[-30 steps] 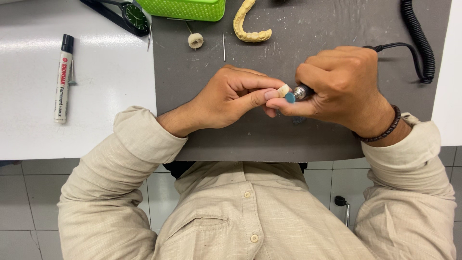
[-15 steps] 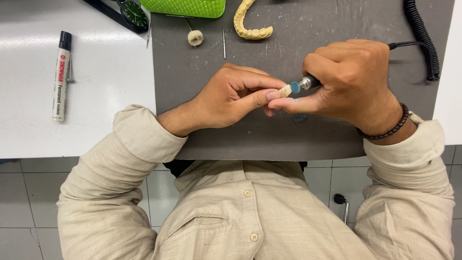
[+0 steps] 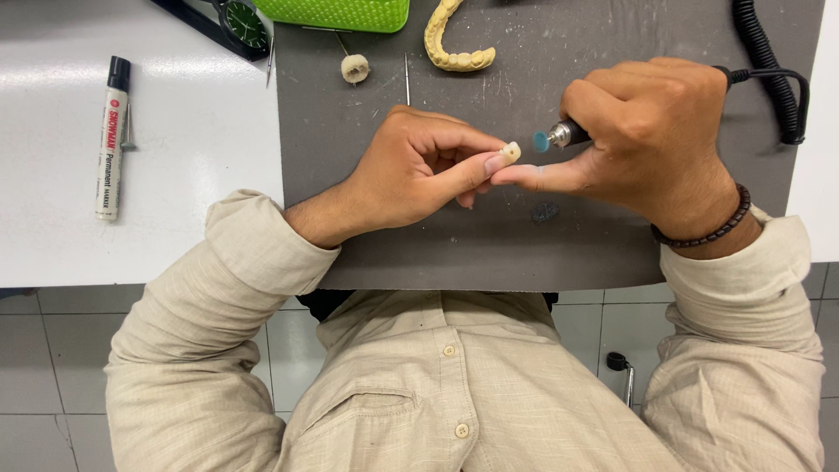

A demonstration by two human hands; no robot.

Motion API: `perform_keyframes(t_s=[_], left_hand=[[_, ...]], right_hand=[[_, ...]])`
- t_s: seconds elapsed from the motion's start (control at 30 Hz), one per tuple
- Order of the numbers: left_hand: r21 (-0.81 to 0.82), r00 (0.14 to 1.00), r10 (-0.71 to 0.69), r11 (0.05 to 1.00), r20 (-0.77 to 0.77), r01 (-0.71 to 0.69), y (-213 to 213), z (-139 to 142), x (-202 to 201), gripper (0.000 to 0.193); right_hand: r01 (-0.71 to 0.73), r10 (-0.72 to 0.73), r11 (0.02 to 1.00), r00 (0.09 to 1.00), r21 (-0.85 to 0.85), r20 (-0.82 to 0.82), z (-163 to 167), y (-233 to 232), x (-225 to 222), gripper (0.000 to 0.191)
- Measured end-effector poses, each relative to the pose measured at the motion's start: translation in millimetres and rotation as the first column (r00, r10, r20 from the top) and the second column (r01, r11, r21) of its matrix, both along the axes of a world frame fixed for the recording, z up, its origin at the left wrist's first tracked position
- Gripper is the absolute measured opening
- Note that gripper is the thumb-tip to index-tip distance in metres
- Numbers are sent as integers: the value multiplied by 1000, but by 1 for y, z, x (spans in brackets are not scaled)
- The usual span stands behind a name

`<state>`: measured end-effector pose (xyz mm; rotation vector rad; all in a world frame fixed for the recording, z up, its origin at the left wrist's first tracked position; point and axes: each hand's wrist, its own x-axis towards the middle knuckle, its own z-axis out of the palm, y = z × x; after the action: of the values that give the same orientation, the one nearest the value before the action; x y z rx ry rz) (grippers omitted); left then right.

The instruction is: The person holds a dental prosthesis in one hand and grinds and polishes its surfaces with a rotary handpiece fitted with a blue abrasive disc, repositioning the prosthesis repeatedly to work different areas. Other dental models and a plaster cast rest on the work mat nearby.

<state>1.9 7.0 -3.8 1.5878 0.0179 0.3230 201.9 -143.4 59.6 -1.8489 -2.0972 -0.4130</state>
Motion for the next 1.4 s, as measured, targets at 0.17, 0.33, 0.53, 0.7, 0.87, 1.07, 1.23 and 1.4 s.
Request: perform_keyframes(t_s=[0.17, 0.33, 0.53, 0.7, 0.87, 1.07, 1.23, 1.4], left_hand=[[49, 1000, 21, 999, -10, -20, 0, 1, 1, 15], [37, 1000, 15, 999, -9, -15, 0, 1, 1, 15], [28, 1000, 23, 999, -17, -22, 0, 2, 0, 15], [17, 999, 26, 1000, -34, -25, 0, 1, 0, 15], [39, 999, 33, 999, -19, -33, 0, 1, 1, 15], [29, 999, 43, 999, -29, -42, 0, 1, 0, 16], [45, 997, 82, 996, -9, -82, 0, -1, 1, 14], [470, 961, 220, 840, 166, -273, 7, -5, 4, 18]], right_hand=[[-45, 48, 997, 998, -55, 50, -5, 1, -2, 73], [-38, 42, 996, 997, -76, 63, -11, 0, -3, 69], [-21, 27, 995, 998, -98, 57, -15, -1, -3, 70], [-28, 35, 996, 996, -87, 78, -13, 1, -6, 68], [-16, 22, 998, 995, -60, 99, -8, 3, -9, 68], [-13, 19, 999, 993, -51, 117, -9, 3, -9, 70], [71, -64, 997, 985, -35, 158, -10, -1, 6, 77], [96, -95, 995, 989, -7, 112, -15, -5, 27, 69]])
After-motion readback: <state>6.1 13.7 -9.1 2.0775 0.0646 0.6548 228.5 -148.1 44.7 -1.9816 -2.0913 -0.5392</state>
